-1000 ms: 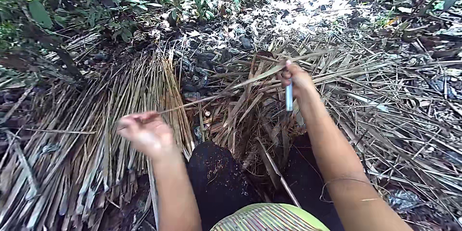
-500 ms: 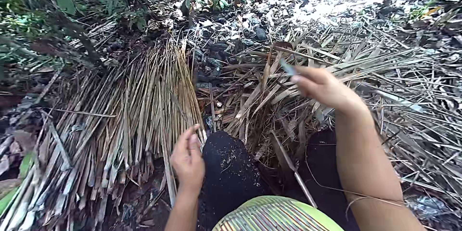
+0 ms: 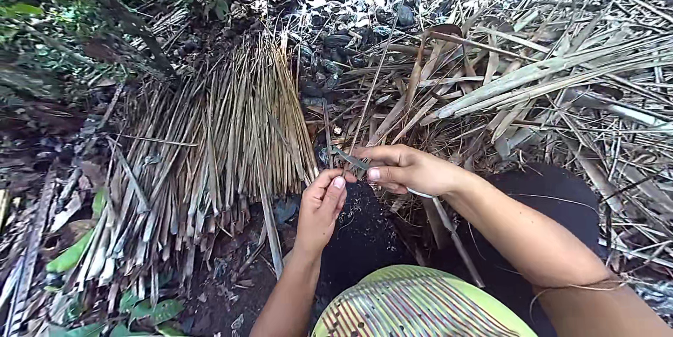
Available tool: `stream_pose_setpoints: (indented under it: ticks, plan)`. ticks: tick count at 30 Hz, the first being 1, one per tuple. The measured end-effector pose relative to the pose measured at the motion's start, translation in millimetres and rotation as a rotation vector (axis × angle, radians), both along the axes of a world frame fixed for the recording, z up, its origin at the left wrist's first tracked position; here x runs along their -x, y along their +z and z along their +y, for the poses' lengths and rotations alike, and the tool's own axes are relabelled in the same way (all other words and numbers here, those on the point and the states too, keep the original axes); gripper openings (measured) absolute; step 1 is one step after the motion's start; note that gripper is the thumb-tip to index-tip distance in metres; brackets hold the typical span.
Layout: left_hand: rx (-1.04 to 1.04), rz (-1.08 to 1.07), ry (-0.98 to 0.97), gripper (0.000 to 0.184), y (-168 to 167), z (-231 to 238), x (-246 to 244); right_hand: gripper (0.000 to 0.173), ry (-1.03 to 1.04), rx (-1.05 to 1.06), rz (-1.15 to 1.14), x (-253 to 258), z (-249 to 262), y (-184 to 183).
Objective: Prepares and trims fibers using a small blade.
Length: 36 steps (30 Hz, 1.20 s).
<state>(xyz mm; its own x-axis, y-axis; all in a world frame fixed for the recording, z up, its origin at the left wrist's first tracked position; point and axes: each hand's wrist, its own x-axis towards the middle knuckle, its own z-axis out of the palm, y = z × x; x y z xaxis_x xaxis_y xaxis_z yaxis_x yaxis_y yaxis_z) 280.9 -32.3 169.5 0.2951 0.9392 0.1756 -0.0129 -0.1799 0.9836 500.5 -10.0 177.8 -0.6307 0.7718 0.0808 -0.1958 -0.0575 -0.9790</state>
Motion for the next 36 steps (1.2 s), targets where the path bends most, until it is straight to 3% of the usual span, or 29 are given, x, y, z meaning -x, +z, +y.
stream_pose_setpoints:
  ticks: [4, 6, 9, 13, 15, 18, 20, 25, 27, 30, 31, 36]
  plan:
    - [-0.483, 0.518, 0.280, 0.025, -10, 4, -7, 0.040, -0.134, 0.124, 0.044, 12, -5, -1]
    - [-0.564, 0.620, 0.305, 0.025, -15, 7, -9, 0.033, -0.223, 0.154, 0.053, 17, -6, -2]
    - [-0.533, 0.619, 0.261, 0.026, -20, 4, -9, 0.026, -0.389, 0.096, 0.024, 4, 4, 4]
    - [-0.481, 0.562, 0.217, 0.027, -27, -2, -7, 0.034, -0.600, 0.089, 0.110, -30, 23, 18]
    - [-0.491, 0.572, 0.257, 0.028, -28, 3, -7, 0.040, -0.476, 0.152, 0.099, -21, 13, 14]
    - [-0.573, 0.612, 0.315, 0.027, -28, 11, -5, 0.033, -0.155, 0.274, 0.079, 10, 0, -6]
    - [-0.616, 0.638, 0.294, 0.027, -31, 11, 0, 0.031, -0.180, 0.249, 0.070, 5, 5, -2]
    - [-0.638, 0.668, 0.273, 0.028, -36, 6, 7, 0.034, -0.560, 0.137, 0.114, -28, 23, 17]
    - [-0.631, 0.662, 0.293, 0.029, -35, 9, 6, 0.035, -0.463, 0.171, 0.077, -13, 12, 10]
    - [-0.619, 0.649, 0.295, 0.028, -34, 11, 6, 0.030, -0.157, 0.273, 0.036, 18, -1, -11]
    - [-0.601, 0.647, 0.272, 0.029, -35, 11, 10, 0.030, -0.153, 0.253, 0.022, 16, 2, -11]
    - [-0.387, 0.522, 0.002, 0.034, -45, -1, 66, 0.033, -0.645, -0.132, 0.021, -72, 51, 19]
